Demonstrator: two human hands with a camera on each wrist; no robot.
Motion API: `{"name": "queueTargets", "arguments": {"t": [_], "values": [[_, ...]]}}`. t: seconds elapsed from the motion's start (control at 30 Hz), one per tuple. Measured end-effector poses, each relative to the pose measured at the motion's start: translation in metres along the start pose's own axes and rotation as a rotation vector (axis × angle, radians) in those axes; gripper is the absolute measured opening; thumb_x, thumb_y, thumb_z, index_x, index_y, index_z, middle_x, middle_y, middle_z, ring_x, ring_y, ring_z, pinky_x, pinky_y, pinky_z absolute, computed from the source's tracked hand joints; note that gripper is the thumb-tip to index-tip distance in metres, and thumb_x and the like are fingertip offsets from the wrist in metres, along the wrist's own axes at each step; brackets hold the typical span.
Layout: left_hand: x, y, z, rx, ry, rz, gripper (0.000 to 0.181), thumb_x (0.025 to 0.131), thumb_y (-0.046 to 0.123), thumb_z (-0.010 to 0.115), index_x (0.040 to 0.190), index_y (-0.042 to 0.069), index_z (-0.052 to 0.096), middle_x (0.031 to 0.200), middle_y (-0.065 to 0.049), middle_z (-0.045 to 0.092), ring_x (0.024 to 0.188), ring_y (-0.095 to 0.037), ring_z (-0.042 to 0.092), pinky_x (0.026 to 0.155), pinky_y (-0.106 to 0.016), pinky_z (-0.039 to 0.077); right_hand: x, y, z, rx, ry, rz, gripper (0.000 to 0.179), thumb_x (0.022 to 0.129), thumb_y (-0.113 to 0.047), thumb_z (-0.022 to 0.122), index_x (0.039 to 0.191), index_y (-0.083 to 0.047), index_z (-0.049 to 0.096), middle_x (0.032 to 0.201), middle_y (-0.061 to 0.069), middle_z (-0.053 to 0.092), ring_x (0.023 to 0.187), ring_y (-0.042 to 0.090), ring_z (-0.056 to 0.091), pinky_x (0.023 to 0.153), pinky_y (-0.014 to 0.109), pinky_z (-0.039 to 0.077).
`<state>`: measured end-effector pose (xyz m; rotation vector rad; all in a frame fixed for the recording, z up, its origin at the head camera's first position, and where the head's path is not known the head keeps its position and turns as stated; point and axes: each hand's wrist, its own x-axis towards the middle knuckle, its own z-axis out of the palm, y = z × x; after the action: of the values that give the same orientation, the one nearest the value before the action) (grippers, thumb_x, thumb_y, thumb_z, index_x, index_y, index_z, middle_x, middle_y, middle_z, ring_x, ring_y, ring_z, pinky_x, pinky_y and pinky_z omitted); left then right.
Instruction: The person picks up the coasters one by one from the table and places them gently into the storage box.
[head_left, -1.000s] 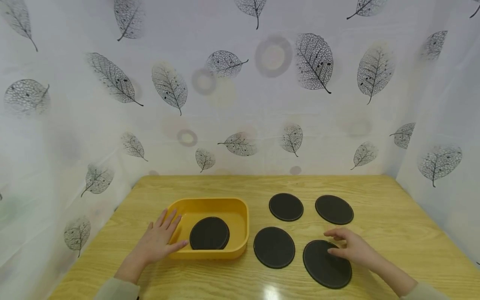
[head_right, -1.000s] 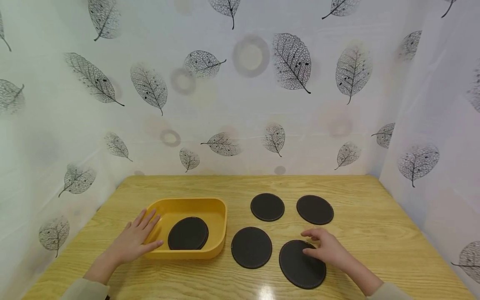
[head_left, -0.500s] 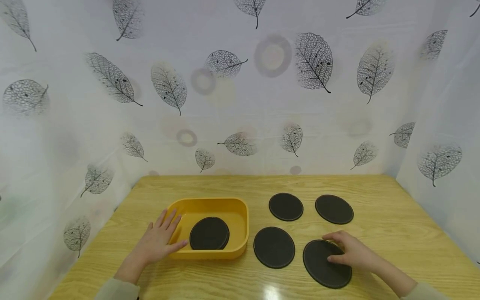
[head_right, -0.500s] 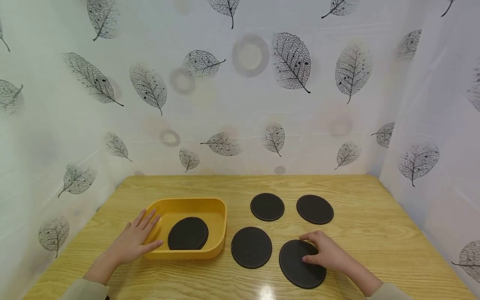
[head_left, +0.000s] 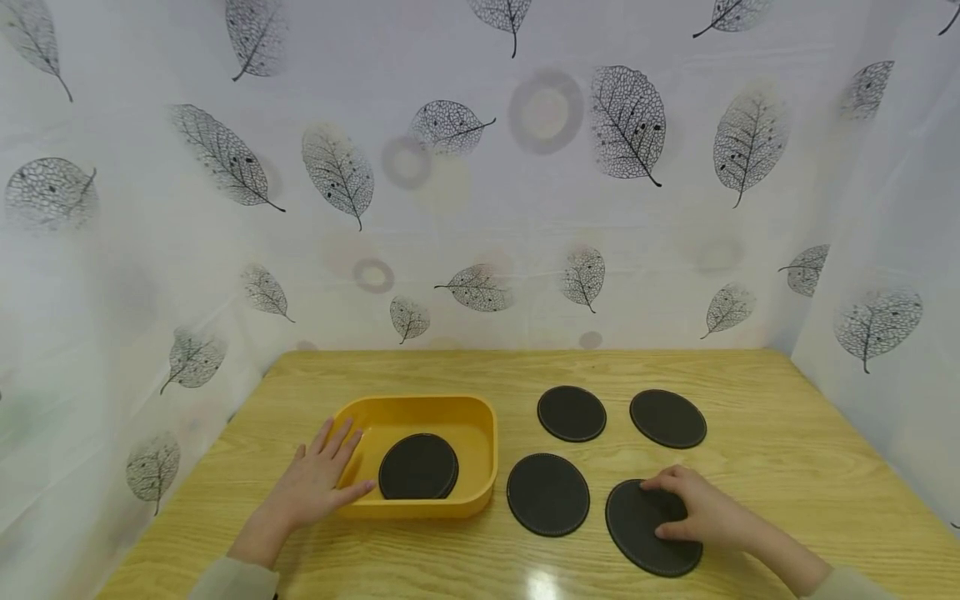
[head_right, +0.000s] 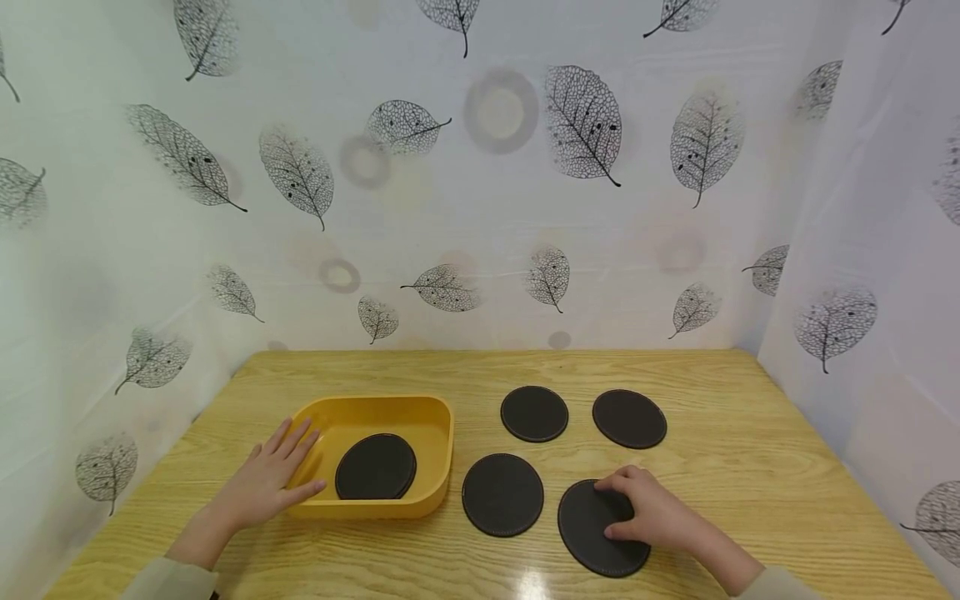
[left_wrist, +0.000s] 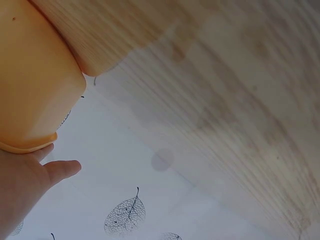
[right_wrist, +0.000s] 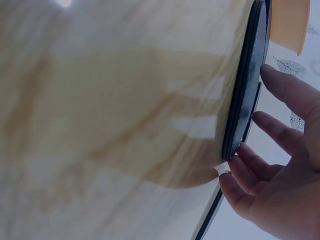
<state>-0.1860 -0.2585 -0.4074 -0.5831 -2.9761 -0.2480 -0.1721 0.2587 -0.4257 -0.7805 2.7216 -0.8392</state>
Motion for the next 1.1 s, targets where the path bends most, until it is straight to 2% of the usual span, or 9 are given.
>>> {"name": "queueTargets", "arguments": {"t": [0.37,0.7,1.1], "values": [[0.0012,-0.0003,0.0001,0.012,0.001,0.001,0.080,0.082,0.058,0.046,0.137,0.002,0.030,0.143,-0.016,0.019,0.129,-0.040,0.010,0.087,-0.067,0.021,0.0013,0.0019,0.0021,0.002,-0.025,0.009,0.055,0.066,-0.035,0.075,0.111,-0.008,0.057,0.106,0.010,0.046,0.095,0.029,0.045,0.074,0.039,0.043],[0.0009,-0.0007,0.0007,0.009,-0.002,0.001,0.080,0.082,0.057,0.046,0.137,0.002,0.030,0.143,-0.016,0.019,0.129,-0.040,0.011,0.087,-0.067,0.021,0.0052,-0.0019,0.0019,0.006,-0.035,0.021,0.054,0.060,-0.034,0.079,0.104,-0.013,0.056,0.098,0.006,0.044,0.092,0.024,0.041,0.073,0.036,0.041],[0.0008,-0.0012,0.0002,0.008,-0.003,0.002,0.080,0.082,0.057,0.046,0.137,0.001,0.031,0.143,-0.017,0.020,0.129,-0.039,0.009,0.087,-0.067,0.020,0.0032,-0.0065,0.0008,0.066,-0.044,0.041,0.055,0.060,-0.031,0.080,0.104,-0.014,0.051,0.097,0.008,0.037,0.092,0.024,0.043,0.074,0.037,0.042]]}}
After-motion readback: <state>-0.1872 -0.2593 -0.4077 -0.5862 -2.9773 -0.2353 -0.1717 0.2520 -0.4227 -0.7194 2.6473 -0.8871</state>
